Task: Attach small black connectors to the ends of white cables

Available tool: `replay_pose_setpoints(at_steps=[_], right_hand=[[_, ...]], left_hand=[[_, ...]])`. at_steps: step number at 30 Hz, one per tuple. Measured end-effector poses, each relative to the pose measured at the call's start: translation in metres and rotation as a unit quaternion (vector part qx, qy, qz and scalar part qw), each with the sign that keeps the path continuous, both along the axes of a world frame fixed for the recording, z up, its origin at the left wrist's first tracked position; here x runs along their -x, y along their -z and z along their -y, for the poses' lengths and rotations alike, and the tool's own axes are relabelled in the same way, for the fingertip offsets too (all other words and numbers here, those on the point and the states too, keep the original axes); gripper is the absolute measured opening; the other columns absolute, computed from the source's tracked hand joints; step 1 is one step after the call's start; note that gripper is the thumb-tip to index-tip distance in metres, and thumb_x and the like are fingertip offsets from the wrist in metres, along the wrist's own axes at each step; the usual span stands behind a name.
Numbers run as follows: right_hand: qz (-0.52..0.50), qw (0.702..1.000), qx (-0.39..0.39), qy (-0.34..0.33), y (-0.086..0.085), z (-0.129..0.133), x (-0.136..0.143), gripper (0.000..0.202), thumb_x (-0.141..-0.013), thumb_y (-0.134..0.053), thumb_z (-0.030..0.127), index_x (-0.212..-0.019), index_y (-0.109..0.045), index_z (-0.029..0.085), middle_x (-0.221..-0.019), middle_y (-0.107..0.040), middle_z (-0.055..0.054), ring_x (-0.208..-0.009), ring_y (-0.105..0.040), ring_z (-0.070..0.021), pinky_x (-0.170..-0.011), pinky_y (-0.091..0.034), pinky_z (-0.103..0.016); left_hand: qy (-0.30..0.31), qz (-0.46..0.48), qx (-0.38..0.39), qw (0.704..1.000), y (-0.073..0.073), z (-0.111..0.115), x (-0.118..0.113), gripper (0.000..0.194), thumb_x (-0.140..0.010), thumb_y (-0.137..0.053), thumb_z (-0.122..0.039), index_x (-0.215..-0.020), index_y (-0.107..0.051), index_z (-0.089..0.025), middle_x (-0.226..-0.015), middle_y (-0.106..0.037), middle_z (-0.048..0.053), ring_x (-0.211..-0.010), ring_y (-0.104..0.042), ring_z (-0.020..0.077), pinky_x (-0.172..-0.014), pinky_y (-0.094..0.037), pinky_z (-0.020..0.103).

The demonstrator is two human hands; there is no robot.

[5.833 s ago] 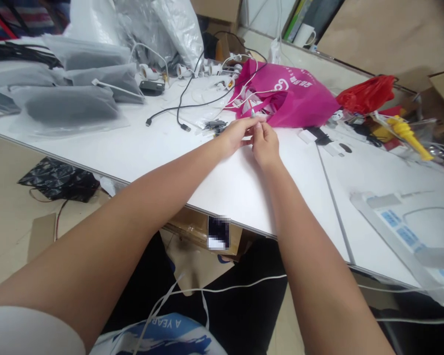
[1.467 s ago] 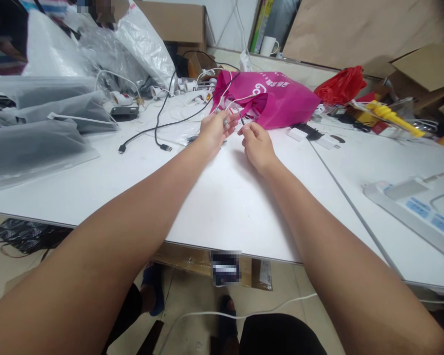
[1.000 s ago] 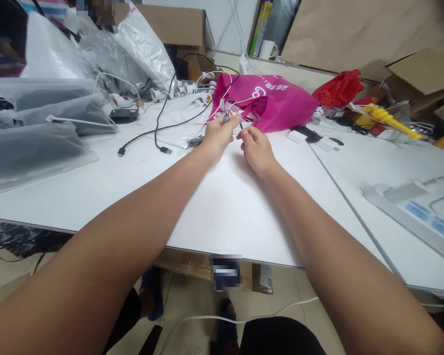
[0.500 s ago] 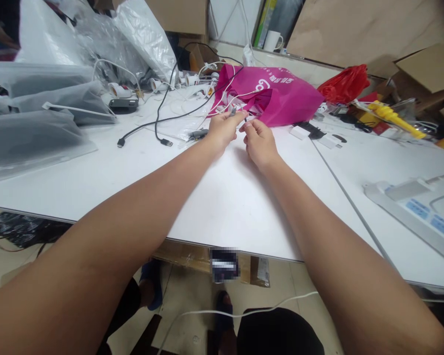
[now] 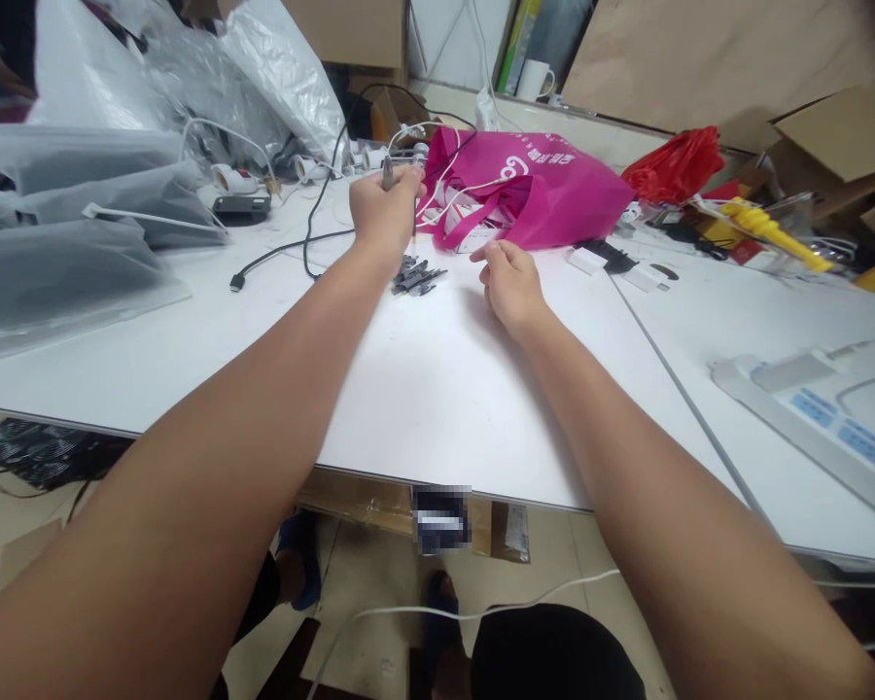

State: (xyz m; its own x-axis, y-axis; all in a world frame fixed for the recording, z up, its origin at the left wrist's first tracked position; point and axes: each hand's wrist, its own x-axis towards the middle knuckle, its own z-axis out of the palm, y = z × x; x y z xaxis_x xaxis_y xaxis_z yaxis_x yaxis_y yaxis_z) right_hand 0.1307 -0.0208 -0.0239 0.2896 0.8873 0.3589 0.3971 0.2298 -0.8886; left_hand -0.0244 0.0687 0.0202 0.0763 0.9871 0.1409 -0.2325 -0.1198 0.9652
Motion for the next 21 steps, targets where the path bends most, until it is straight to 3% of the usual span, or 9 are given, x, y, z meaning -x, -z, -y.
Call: replay_pose_setpoints(at_steps=[3, 6, 11, 14, 16, 19, 21], right_hand=[[-0.001, 1.0, -0.002, 0.016, 0.005, -0.004, -0.007, 0.049, -0.103, -0.055, 0.072, -0.093, -0.063, 0.025, -0.078, -0.055, -0.003, -0.078, -0.06, -0.0199, -0.073, -0.057, -0.035], [0.014, 1.0, -0.004, 0.023, 0.008, -0.007, -0.01, 0.047, -0.103, -0.056, 0.069, -0.089, -0.061, 0.025, -0.079, -0.056, -0.003, -0.081, -0.061, -0.0206, -0.075, -0.056, -0.035], [0.021, 0.999, -0.002, 0.027, 0.009, -0.008, -0.008, 0.043, -0.105, -0.055, 0.063, -0.088, -0.061, 0.025, -0.086, -0.061, -0.006, -0.09, -0.065, -0.0222, -0.079, -0.057, -0.036], [0.016, 0.999, -0.002, 0.03, 0.01, -0.009, -0.009, 0.043, -0.105, -0.055, 0.064, -0.089, -0.061, 0.024, -0.09, -0.064, -0.008, -0.094, -0.066, -0.0229, -0.082, -0.059, -0.037], [0.013, 1.0, -0.008, 0.026, 0.011, -0.011, -0.01, 0.044, -0.104, -0.056, 0.067, -0.092, -0.062, 0.025, -0.093, -0.066, -0.008, -0.099, -0.068, -0.0236, -0.084, -0.061, -0.038], [0.012, 1.0, -0.016, 0.023, 0.014, -0.014, -0.011, 0.048, -0.104, -0.056, 0.071, -0.097, -0.063, 0.024, -0.098, -0.068, -0.008, -0.104, -0.069, -0.0244, -0.087, -0.062, -0.041], [0.013, 0.999, -0.017, 0.026, 0.015, -0.015, -0.012, 0.05, -0.104, -0.056, 0.072, -0.098, -0.064, 0.024, -0.1, -0.068, -0.007, -0.106, -0.07, -0.0246, -0.088, -0.063, -0.042]], left_hand=[[-0.075, -0.211, -0.158, 0.962, 0.003, 0.001, 0.01, 0.032, -0.096, -0.07, -0.036, -0.067, -0.062, -0.027, -0.075, -0.067, 0.005, -0.106, -0.067, 0.0262, -0.101, -0.056, 0.039], [-0.035, -0.331, -0.223, 0.916, 0.016, 0.004, 0.009, 0.039, -0.089, -0.074, -0.024, -0.057, -0.053, -0.026, -0.07, -0.057, 0.006, -0.104, -0.067, 0.0292, -0.109, -0.051, 0.043], [0.009, -0.298, -0.185, 0.936, 0.029, -0.003, 0.009, 0.038, -0.072, -0.087, -0.02, -0.055, -0.054, -0.03, -0.076, -0.062, 0.009, -0.128, -0.062, 0.0361, -0.117, -0.051, 0.044], [0.0, -0.341, -0.21, 0.916, 0.027, -0.005, 0.012, 0.034, -0.074, -0.084, -0.025, -0.059, -0.054, -0.031, -0.083, -0.067, 0.009, -0.125, -0.061, 0.0357, -0.126, -0.044, 0.049], [-0.012, -0.329, -0.219, 0.918, 0.025, -0.003, 0.012, 0.029, -0.075, -0.083, -0.032, -0.063, -0.056, -0.032, -0.086, -0.069, 0.01, -0.125, -0.059, 0.0363, -0.128, -0.042, 0.05], [0.006, -0.302, -0.198, 0.932, 0.023, 0.003, 0.011, 0.017, -0.075, -0.082, -0.043, -0.075, -0.069, -0.032, -0.095, -0.074, 0.013, -0.141, -0.052, 0.039, -0.127, -0.043, 0.048], [0.009, -0.329, -0.19, 0.925, 0.02, 0.008, 0.011, 0.018, -0.078, -0.079, -0.049, -0.083, -0.076, -0.032, -0.105, -0.076, 0.015, -0.148, -0.046, 0.0424, -0.126, -0.042, 0.052]])
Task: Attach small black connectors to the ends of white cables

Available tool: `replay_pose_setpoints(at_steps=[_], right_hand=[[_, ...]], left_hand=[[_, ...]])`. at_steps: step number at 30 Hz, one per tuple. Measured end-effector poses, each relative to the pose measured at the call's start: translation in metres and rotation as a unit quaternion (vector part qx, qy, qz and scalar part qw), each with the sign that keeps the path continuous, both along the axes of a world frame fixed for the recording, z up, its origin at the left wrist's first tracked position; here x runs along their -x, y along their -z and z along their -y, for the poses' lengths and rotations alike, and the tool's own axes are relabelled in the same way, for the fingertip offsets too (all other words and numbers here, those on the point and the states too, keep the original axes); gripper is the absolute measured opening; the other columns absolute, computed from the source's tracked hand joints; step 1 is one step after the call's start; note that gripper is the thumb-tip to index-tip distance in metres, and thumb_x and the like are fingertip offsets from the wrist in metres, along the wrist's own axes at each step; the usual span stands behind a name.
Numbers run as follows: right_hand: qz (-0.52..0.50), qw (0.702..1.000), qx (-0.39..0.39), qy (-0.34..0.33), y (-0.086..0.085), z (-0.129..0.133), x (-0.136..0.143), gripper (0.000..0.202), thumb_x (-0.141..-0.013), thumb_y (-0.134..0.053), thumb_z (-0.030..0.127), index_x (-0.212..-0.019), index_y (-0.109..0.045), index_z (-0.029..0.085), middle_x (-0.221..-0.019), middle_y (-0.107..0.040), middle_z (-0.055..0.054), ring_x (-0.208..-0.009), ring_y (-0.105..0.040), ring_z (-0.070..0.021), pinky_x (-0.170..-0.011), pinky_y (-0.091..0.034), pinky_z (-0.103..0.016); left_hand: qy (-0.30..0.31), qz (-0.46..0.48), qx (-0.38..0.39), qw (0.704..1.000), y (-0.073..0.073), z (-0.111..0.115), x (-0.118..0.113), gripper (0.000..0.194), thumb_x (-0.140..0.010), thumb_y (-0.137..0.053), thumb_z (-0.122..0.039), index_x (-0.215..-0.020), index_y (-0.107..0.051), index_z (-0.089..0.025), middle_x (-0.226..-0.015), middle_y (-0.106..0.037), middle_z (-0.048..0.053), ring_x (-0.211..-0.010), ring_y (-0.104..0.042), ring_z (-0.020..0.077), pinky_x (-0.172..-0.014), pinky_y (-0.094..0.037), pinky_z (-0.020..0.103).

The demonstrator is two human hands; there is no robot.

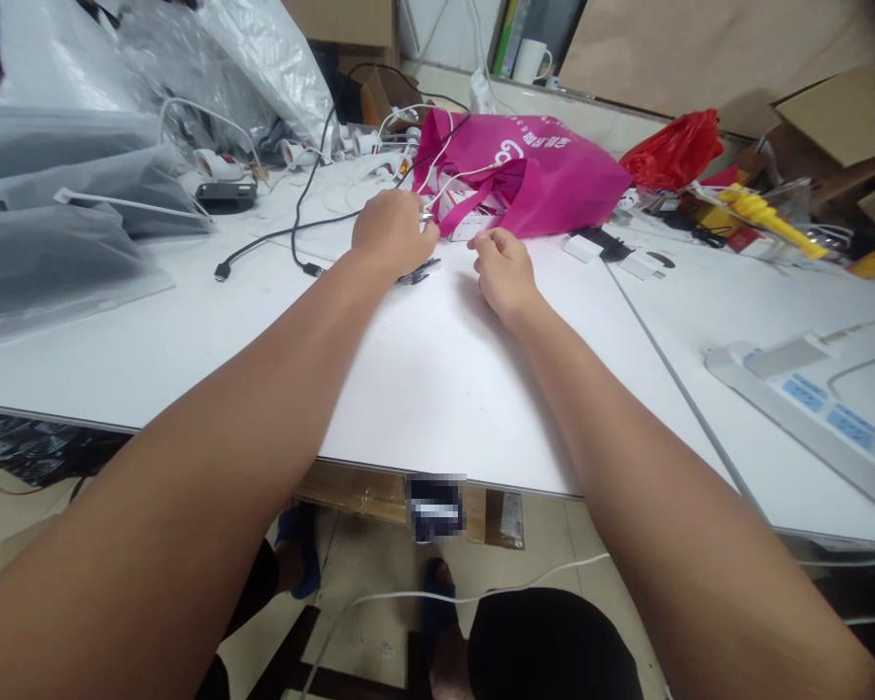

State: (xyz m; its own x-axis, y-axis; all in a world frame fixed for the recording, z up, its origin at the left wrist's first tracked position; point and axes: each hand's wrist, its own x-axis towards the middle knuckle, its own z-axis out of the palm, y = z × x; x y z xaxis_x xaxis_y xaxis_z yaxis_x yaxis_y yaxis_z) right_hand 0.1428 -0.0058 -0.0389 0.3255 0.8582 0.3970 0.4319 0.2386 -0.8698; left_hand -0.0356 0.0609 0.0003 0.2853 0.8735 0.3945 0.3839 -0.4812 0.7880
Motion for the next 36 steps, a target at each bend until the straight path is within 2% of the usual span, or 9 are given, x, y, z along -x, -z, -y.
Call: replay_pose_setpoints(at_steps=[5, 9, 15, 21, 23, 26, 29, 33, 36], right_hand=[[-0.008, 1.0, 0.003, -0.008, -0.003, 0.001, 0.002, 0.052, -0.103, -0.056, 0.075, -0.101, -0.065, 0.023, -0.097, -0.068, -0.007, -0.106, -0.071, -0.0251, -0.088, -0.063, -0.043], [-0.004, 1.0, 0.003, -0.007, -0.007, 0.005, 0.005, 0.051, -0.103, -0.057, 0.074, -0.1, -0.064, 0.023, -0.097, -0.068, -0.007, -0.106, -0.071, -0.0249, -0.089, -0.063, -0.043], [0.024, 1.0, 0.002, -0.016, -0.004, 0.002, 0.001, 0.049, -0.102, -0.06, 0.072, -0.097, -0.063, 0.023, -0.097, -0.067, -0.008, -0.108, -0.07, -0.0263, -0.09, -0.062, -0.042], [0.002, 1.0, 0.01, -0.004, 0.001, -0.004, -0.001, 0.053, -0.101, -0.057, 0.078, -0.102, -0.06, 0.025, -0.095, -0.066, -0.006, -0.099, -0.069, -0.0235, -0.085, -0.061, -0.041], [-0.034, 0.999, 0.026, 0.004, 0.001, -0.005, -0.001, 0.05, -0.103, -0.055, 0.076, -0.105, -0.059, 0.027, -0.09, -0.065, -0.004, -0.088, -0.068, -0.0213, -0.077, -0.059, -0.038], [-0.11, 0.993, 0.041, 0.026, 0.002, -0.01, -0.009, 0.041, -0.107, -0.049, 0.067, -0.105, -0.058, 0.028, -0.081, -0.061, -0.002, -0.073, -0.063, -0.0189, -0.063, -0.054, -0.033], [-0.174, 0.983, 0.045, 0.048, 0.002, -0.017, -0.026, 0.031, -0.11, -0.046, 0.053, -0.095, -0.054, 0.027, -0.076, -0.057, -0.001, -0.065, -0.059, -0.0175, -0.056, -0.049, -0.031], [-0.256, 0.964, 0.073, 0.023, -0.002, -0.022, -0.038, 0.028, -0.105, -0.05, 0.023, -0.078, -0.043, 0.026, -0.068, -0.046, 0.003, -0.056, -0.05, -0.0114, -0.051, -0.045, -0.024], [-0.381, 0.921, 0.075, -0.022, -0.008, -0.017, -0.025, 0.028, -0.101, -0.043, 0.007, -0.081, -0.052, 0.024, -0.071, -0.054, 0.002, -0.059, -0.055, -0.0086, -0.055, -0.052, -0.017]], left_hand=[[-0.051, -0.096, -0.037, 0.993, -0.003, 0.002, 0.004, 0.025, -0.091, -0.067, -0.049, -0.084, -0.078, -0.028, -0.126, -0.072, 0.021, -0.137, -0.053, 0.0498, -0.125, -0.036, 0.066], [-0.037, -0.043, -0.025, 0.998, 0.006, -0.009, 0.006, 0.014, -0.083, -0.079, -0.04, -0.077, -0.072, -0.03, -0.11, -0.072, 0.016, -0.144, -0.048, 0.0461, -0.128, -0.036, 0.06], [-0.048, -0.134, -0.035, 0.989, 0.01, -0.012, 0.004, 0.031, -0.073, -0.082, -0.017, -0.065, -0.053, -0.026, -0.114, -0.071, 0.016, -0.144, -0.045, 0.0471, -0.129, -0.032, 0.065], [-0.04, -0.103, -0.069, 0.992, 0.003, -0.001, 0.002, 0.005, -0.085, -0.076, -0.036, -0.085, -0.073, -0.032, -0.125, -0.071, 0.017, -0.15, -0.038, 0.0478, -0.132, -0.027, 0.066], [-0.033, -0.098, -0.095, 0.99, -0.002, 0.007, 0.0, 0.008, -0.092, -0.068, -0.038, -0.09, -0.075, -0.033, -0.127, -0.071, 0.017, -0.147, -0.043, 0.047, -0.128, -0.031, 0.064], [0.01, -0.101, -0.133, 0.986, -0.01, 0.024, -0.007, 0.022, -0.102, -0.055, -0.036, -0.094, -0.075, -0.031, -0.125, -0.071, 0.017, -0.134, -0.056, 0.0439, -0.12, -0.039, 0.058], [0.092, -0.056, -0.136, 0.985, -0.011, 0.04, -0.015, 0.024, -0.108, -0.054, -0.037, -0.105, -0.076, -0.027, -0.107, -0.072, 0.013, -0.119, -0.064, 0.0359, -0.115, -0.04, 0.047], [0.186, 0.061, -0.089, 0.977, 0.001, 0.05, -0.026, 0.032, -0.105, -0.069, -0.044, -0.129, -0.076, -0.025, -0.089, -0.07, 0.005, -0.096, -0.068, 0.026, -0.099, -0.045, 0.036], [0.196, 0.057, -0.102, 0.973, 0.011, 0.045, -0.034, 0.04, -0.099, -0.075, -0.041, -0.135, -0.071, -0.023, -0.087, -0.071, 0.003, -0.086, -0.067, 0.0243, -0.089, -0.047, 0.037]])
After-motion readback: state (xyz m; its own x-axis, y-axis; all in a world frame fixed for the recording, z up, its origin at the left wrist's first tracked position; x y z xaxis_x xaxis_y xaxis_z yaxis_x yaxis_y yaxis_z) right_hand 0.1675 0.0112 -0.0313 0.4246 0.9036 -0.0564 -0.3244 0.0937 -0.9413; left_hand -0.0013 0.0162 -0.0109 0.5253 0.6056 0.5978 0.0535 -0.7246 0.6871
